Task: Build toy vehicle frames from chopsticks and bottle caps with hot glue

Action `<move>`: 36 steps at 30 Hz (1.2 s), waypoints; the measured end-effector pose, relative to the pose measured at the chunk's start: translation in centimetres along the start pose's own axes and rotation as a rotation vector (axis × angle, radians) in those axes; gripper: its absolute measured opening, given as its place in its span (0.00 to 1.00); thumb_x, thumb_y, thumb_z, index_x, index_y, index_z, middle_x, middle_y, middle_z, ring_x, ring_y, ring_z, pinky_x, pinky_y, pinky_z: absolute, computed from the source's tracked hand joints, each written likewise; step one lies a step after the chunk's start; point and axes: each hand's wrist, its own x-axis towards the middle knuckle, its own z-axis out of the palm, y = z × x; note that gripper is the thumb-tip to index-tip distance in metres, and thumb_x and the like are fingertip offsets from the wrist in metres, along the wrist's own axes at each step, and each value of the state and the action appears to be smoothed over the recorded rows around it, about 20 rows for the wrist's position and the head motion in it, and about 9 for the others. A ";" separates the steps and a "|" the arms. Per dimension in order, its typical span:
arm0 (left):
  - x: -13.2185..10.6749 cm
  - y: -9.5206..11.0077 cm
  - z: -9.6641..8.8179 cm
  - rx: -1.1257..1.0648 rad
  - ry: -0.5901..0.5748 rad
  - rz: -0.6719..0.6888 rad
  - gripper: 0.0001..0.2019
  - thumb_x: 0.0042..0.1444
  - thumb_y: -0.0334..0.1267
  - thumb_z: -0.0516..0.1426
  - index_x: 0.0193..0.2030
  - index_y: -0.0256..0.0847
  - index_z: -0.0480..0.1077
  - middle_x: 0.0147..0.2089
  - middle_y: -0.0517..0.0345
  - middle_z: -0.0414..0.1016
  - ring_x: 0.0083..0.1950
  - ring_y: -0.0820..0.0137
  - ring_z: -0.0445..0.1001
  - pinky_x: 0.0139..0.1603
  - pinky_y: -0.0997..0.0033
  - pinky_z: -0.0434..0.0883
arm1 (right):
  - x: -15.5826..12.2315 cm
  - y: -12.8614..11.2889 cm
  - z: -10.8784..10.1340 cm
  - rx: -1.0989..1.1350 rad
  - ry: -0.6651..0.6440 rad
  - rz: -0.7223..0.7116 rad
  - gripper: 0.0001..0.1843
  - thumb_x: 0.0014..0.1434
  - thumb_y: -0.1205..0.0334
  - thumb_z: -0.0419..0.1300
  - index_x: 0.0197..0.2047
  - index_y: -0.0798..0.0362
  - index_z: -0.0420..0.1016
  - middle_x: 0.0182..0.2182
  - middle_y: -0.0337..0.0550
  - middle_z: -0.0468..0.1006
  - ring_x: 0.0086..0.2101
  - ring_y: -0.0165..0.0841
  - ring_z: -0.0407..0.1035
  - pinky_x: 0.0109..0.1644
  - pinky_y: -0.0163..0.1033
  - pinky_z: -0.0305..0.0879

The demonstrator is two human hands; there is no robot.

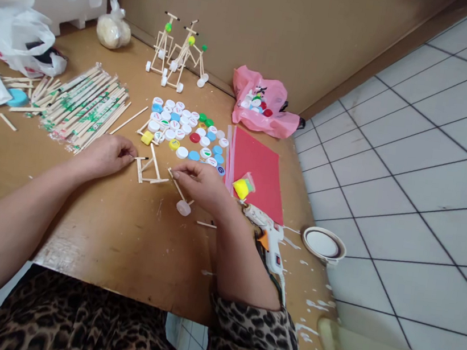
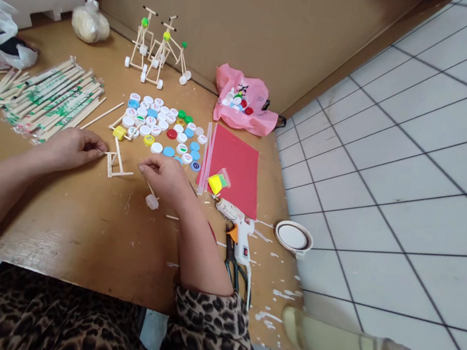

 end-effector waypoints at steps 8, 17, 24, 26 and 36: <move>0.2 -0.3 -0.1 0.031 0.009 0.044 0.16 0.55 0.36 0.52 0.40 0.41 0.82 0.41 0.52 0.85 0.36 0.64 0.79 0.42 0.68 0.73 | -0.2 0.3 -1.6 -0.097 0.112 0.038 0.07 0.57 0.64 0.58 0.31 0.53 0.78 0.29 0.39 0.79 0.31 0.29 0.68 0.36 0.36 0.61; 0.1 -0.4 -0.2 0.043 0.003 0.045 0.16 0.54 0.38 0.51 0.40 0.42 0.81 0.40 0.52 0.84 0.36 0.63 0.79 0.40 0.69 0.72 | -0.4 0.4 -2.1 -0.359 0.005 0.125 0.08 0.56 0.70 0.58 0.29 0.52 0.76 0.28 0.39 0.78 0.30 0.31 0.68 0.35 0.36 0.57; 0.3 -0.7 0.0 0.030 0.007 0.049 0.16 0.53 0.38 0.53 0.40 0.43 0.81 0.39 0.54 0.84 0.36 0.63 0.79 0.42 0.68 0.73 | -0.1 -0.2 -0.4 -0.549 -0.047 0.120 0.10 0.57 0.71 0.57 0.37 0.52 0.79 0.32 0.45 0.80 0.31 0.33 0.66 0.32 0.36 0.52; 0.3 -0.6 0.0 0.029 0.003 0.046 0.16 0.52 0.38 0.53 0.41 0.42 0.81 0.39 0.53 0.84 0.36 0.63 0.79 0.42 0.68 0.73 | -0.1 -0.2 -0.2 -0.579 -0.060 0.132 0.11 0.58 0.70 0.57 0.41 0.52 0.79 0.33 0.46 0.81 0.31 0.34 0.67 0.32 0.37 0.52; 0.2 -0.5 0.1 0.058 0.026 0.026 0.18 0.51 0.38 0.53 0.45 0.43 0.81 0.37 0.55 0.83 0.34 0.64 0.78 0.38 0.69 0.73 | 0.1 -0.3 -0.6 -0.476 -0.113 0.124 0.07 0.53 0.72 0.57 0.29 0.51 0.74 0.24 0.37 0.74 0.27 0.30 0.63 0.31 0.36 0.51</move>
